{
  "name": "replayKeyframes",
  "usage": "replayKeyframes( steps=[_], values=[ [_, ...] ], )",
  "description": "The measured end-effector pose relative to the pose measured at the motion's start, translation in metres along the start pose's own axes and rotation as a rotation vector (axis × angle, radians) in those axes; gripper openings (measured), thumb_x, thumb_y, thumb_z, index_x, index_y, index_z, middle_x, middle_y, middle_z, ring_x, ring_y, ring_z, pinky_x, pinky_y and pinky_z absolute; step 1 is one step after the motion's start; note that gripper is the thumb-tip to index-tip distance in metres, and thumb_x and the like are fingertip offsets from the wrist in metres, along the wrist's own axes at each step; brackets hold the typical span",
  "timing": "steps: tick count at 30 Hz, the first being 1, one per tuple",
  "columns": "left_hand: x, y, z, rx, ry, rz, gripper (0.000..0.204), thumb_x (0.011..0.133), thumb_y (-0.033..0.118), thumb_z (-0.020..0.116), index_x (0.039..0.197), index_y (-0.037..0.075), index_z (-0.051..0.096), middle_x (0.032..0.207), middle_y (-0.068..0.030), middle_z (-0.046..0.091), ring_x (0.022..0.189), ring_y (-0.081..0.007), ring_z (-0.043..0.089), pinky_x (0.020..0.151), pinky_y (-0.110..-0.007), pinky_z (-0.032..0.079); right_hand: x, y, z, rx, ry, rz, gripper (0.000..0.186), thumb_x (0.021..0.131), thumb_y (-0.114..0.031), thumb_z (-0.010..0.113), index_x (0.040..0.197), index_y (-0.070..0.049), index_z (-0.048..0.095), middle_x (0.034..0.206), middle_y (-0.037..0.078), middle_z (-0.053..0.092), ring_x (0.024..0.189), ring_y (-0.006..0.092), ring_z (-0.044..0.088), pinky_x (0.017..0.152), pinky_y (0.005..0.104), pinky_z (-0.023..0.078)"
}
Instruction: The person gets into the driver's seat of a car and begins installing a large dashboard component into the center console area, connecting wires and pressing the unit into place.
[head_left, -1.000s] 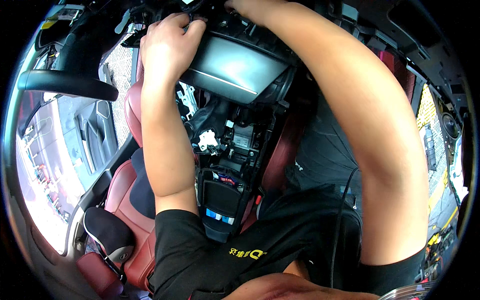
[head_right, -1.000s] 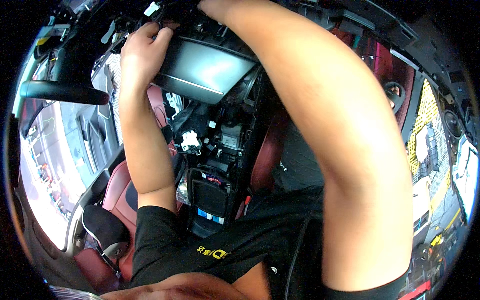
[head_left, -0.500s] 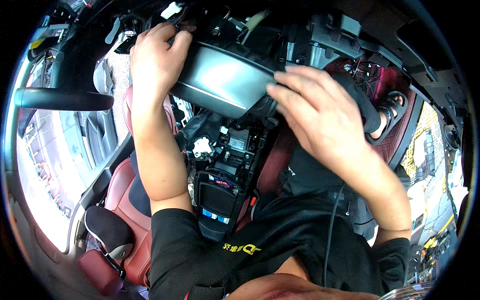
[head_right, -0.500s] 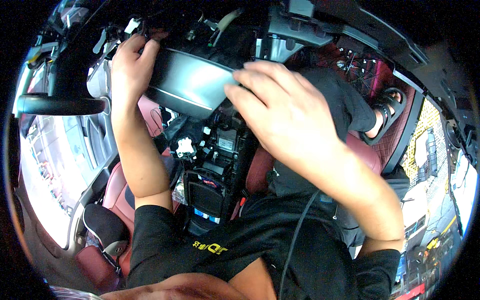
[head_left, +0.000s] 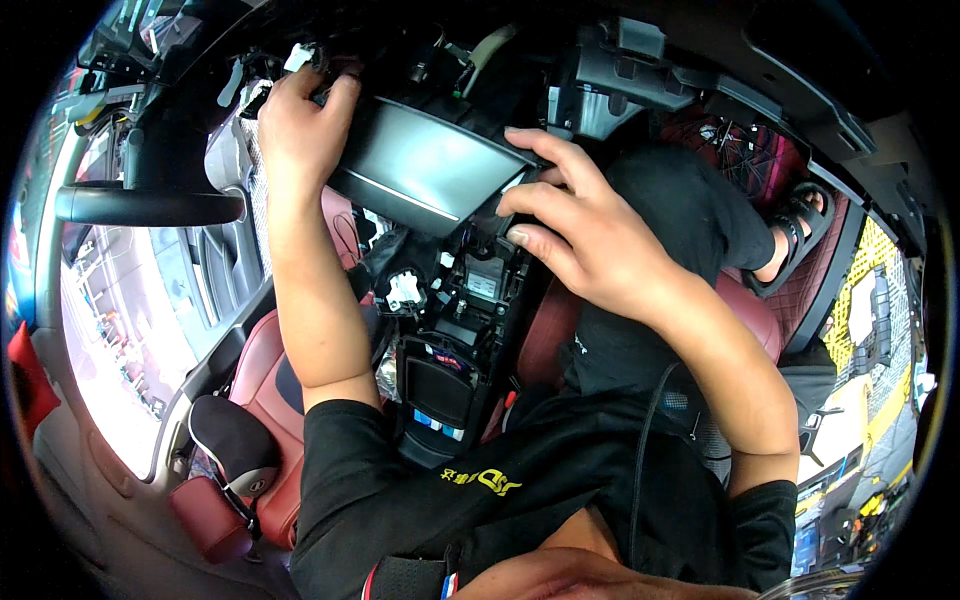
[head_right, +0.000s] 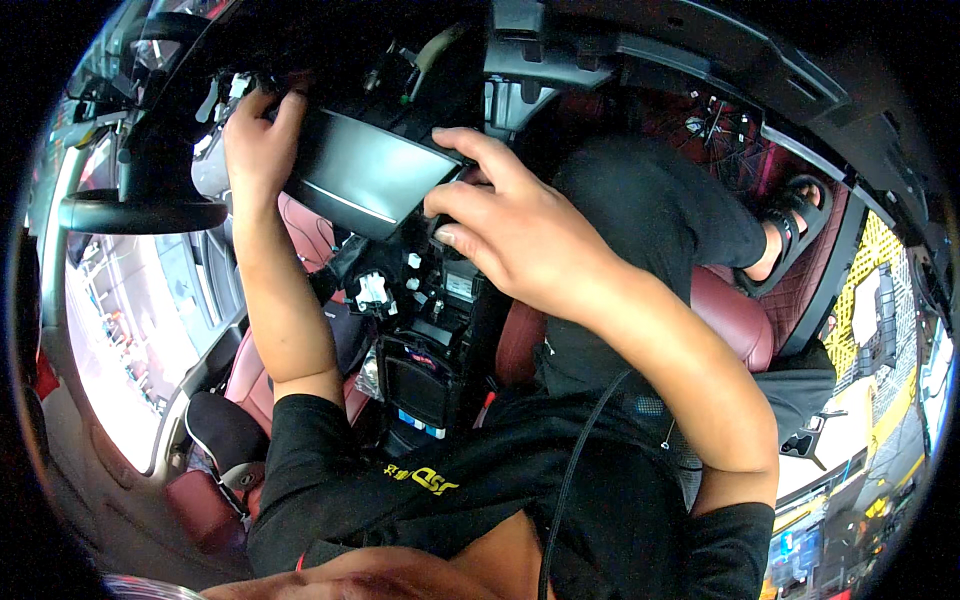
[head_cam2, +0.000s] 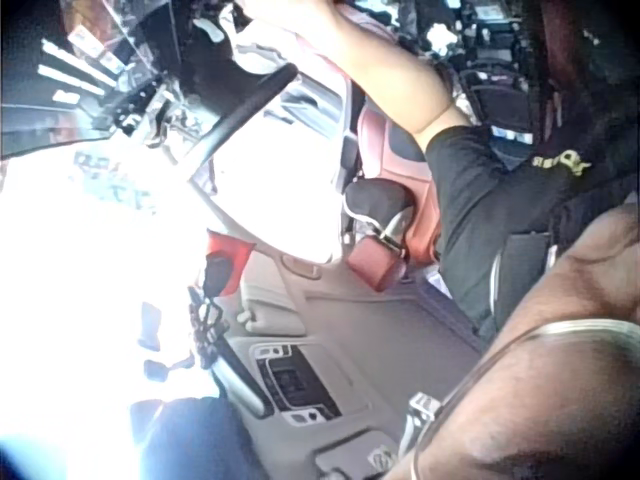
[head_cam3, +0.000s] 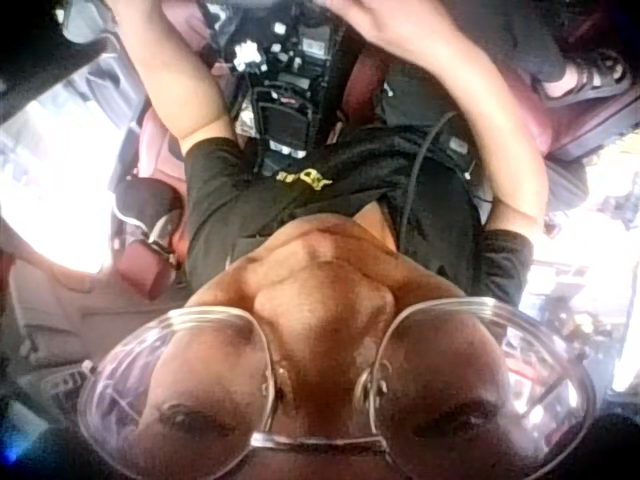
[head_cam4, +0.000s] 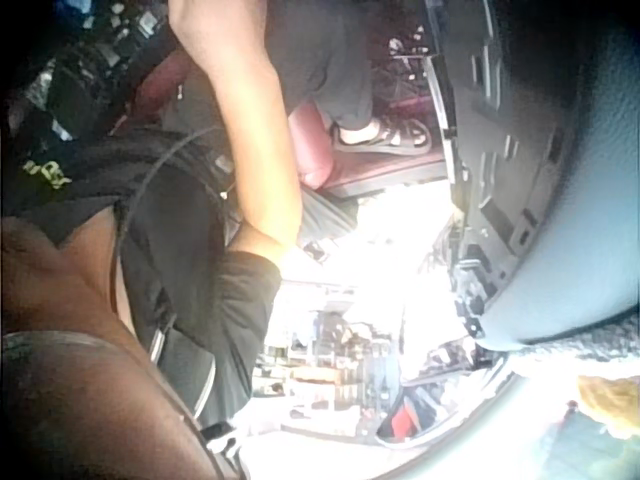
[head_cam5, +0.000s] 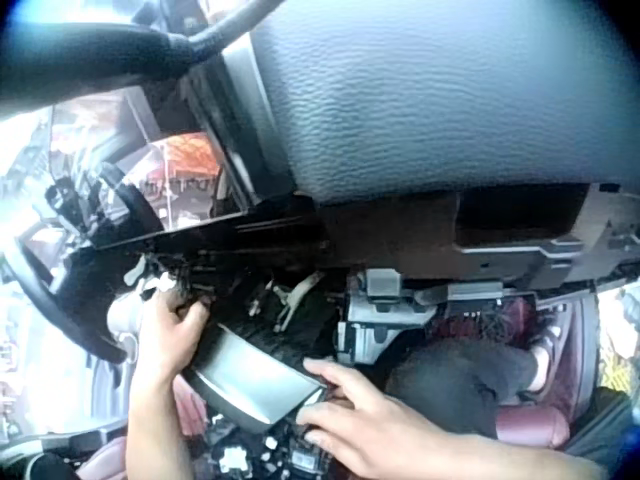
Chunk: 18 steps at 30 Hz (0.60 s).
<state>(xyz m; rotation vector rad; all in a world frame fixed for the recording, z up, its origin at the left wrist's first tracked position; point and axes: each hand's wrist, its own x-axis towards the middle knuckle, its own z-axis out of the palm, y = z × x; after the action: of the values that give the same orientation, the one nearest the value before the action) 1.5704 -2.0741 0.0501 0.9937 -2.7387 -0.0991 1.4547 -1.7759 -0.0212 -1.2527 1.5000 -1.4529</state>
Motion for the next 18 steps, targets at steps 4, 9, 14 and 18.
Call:
replayKeyframes(
  steps=[4, 9, 14, 18],
  values=[
    [0.002, -0.002, 0.0, -0.016, 0.019, -0.025, 0.048, 0.086, 0.044, 0.071, 0.097, -0.003, 0.075, 0.085, -0.0238, 0.071, 0.08, -0.0384, 0.071, 0.076, -0.042, 0.054, -0.001, -0.014, 0.014, -0.091, 0.097, -0.011, 0.016, 0.092, -0.012, 0.071, 0.108, -0.008, 0.067, 0.152, 0.023, 0.046, 0.124, 0.041, 0.06, 0.103, 0.0453, 0.052],
    [-0.003, 0.016, -0.01, -0.079, 0.044, -0.101, 0.049, 0.089, 0.048, 0.073, 0.087, -0.001, 0.075, 0.062, -0.0162, 0.063, 0.06, -0.0238, 0.062, 0.063, -0.036, 0.05, -0.012, -0.016, 0.022, -0.11, 0.153, 0.0, 0.014, 0.091, -0.006, 0.071, 0.104, -0.007, 0.067, 0.154, 0.021, 0.044, 0.103, 0.0308, 0.066, 0.091, 0.0422, 0.056],
    [-0.006, 0.024, -0.021, -0.027, -0.019, -0.161, 0.052, 0.089, 0.05, 0.078, 0.077, 0.0, 0.071, 0.057, -0.0122, 0.058, 0.056, -0.0184, 0.053, 0.058, -0.033, 0.046, -0.015, -0.017, 0.019, -0.135, 0.138, -0.003, 0.017, 0.089, -0.002, 0.071, 0.105, -0.007, 0.066, 0.157, 0.02, 0.042, 0.096, 0.0275, 0.069, 0.087, 0.0411, 0.058],
    [-0.003, 0.032, -0.019, -0.038, 0.0, -0.161, 0.054, 0.088, 0.051, 0.079, 0.075, -0.001, 0.069, 0.058, -0.0136, 0.058, 0.056, -0.0213, 0.056, 0.06, -0.036, 0.048, -0.016, -0.021, 0.016, -0.293, 0.103, -0.001, 0.014, 0.091, -0.011, 0.067, 0.104, -0.007, 0.065, 0.155, 0.019, 0.045, 0.115, 0.0357, 0.065, 0.092, 0.0432, 0.059]
  ],
)
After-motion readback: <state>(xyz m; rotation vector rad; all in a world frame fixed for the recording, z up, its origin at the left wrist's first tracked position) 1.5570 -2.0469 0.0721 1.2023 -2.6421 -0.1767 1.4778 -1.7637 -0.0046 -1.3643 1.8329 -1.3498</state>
